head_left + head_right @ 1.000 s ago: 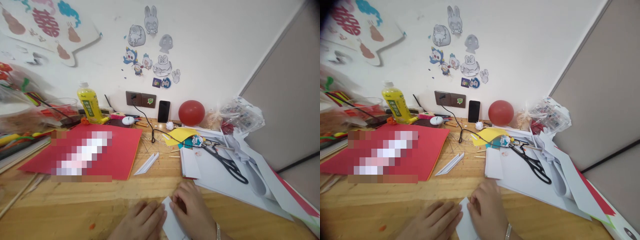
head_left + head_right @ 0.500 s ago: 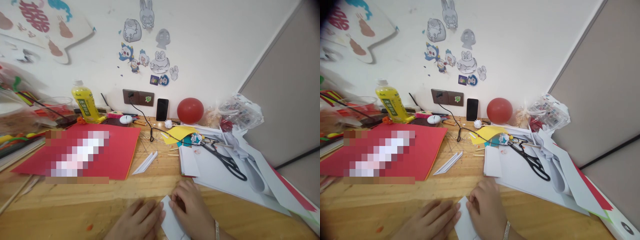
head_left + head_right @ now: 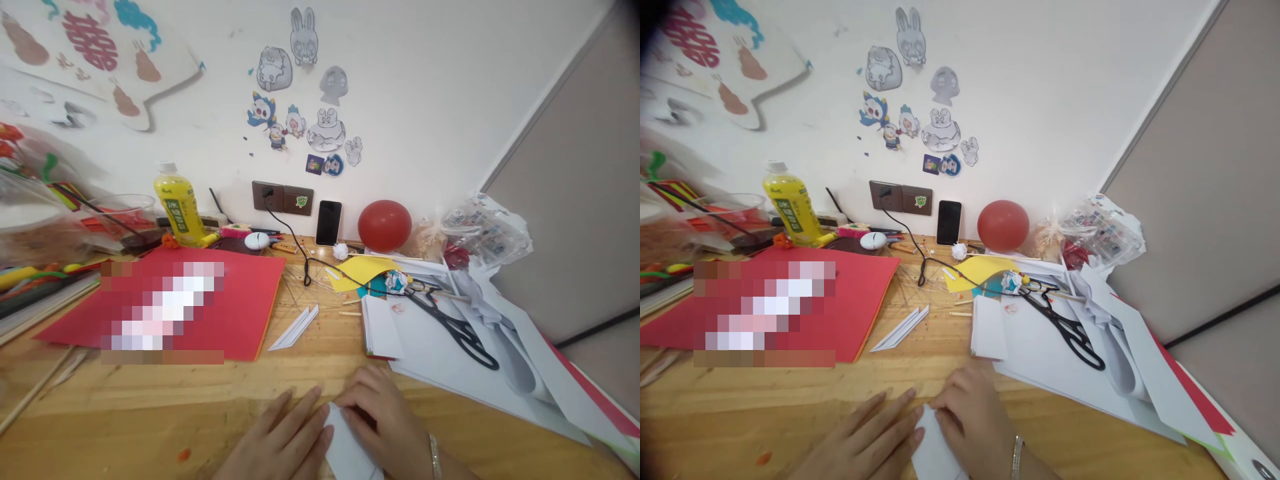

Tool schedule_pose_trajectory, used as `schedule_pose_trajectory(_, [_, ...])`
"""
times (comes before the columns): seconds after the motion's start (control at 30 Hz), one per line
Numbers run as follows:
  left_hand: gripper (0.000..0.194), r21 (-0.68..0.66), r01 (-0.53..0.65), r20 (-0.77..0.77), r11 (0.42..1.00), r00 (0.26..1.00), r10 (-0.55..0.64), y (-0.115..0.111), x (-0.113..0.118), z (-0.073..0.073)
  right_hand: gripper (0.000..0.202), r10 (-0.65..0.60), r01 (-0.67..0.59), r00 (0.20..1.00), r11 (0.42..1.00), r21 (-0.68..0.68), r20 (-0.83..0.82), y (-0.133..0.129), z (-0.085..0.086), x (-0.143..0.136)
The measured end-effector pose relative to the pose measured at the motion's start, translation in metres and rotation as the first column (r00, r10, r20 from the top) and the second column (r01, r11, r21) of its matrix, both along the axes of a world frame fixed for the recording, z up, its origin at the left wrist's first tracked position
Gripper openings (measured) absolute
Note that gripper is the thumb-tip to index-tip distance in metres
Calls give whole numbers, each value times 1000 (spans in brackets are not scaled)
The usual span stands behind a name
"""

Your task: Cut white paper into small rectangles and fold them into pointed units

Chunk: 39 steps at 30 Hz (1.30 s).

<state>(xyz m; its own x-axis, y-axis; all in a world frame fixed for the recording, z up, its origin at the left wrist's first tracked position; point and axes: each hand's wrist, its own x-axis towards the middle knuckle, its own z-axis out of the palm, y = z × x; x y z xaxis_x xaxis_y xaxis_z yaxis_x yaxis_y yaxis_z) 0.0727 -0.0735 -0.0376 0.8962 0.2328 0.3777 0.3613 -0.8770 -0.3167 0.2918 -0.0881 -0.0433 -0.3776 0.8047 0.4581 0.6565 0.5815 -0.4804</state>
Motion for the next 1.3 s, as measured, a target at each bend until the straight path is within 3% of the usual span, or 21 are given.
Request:
schedule_pose_trajectory(0.2, [25, -45, -41, 66, 998, 997, 44, -2, 2, 5, 24, 43, -102, 972, 962, 254, 229, 2, 6, 2])
schedule_pose_trajectory(0.4, [26, -34, -34, 72, 999, 997, 36, -1, 3, -3, 29, 31, -140, 960, 914, 381, 278, 3, 12, 0])
schedule_pose_trajectory(0.67, [27, -27, -24, 82, 999, 996, 26, 0, 5, -3, 37, 48, -169, 937, 928, 332, 345, 0, 14, 0])
schedule_pose_trajectory(0.9, [26, -31, -32, 89, 999, 995, 35, -2, 4, -1, 30, 68, -162, 951, 941, 298, 303, -1, 12, 1])
schedule_pose_trajectory(1.07, [27, -54, -30, 57, 998, 998, 33, -2, 2, -5, 14, 86, -141, 956, 973, 184, 279, -3, 14, 5])
schedule_pose_trajectory(1.3, [29, -46, -45, 35, 998, 998, 47, -3, 3, 2, 22, 152, -177, 939, 983, 55, 309, -7, 20, 7])
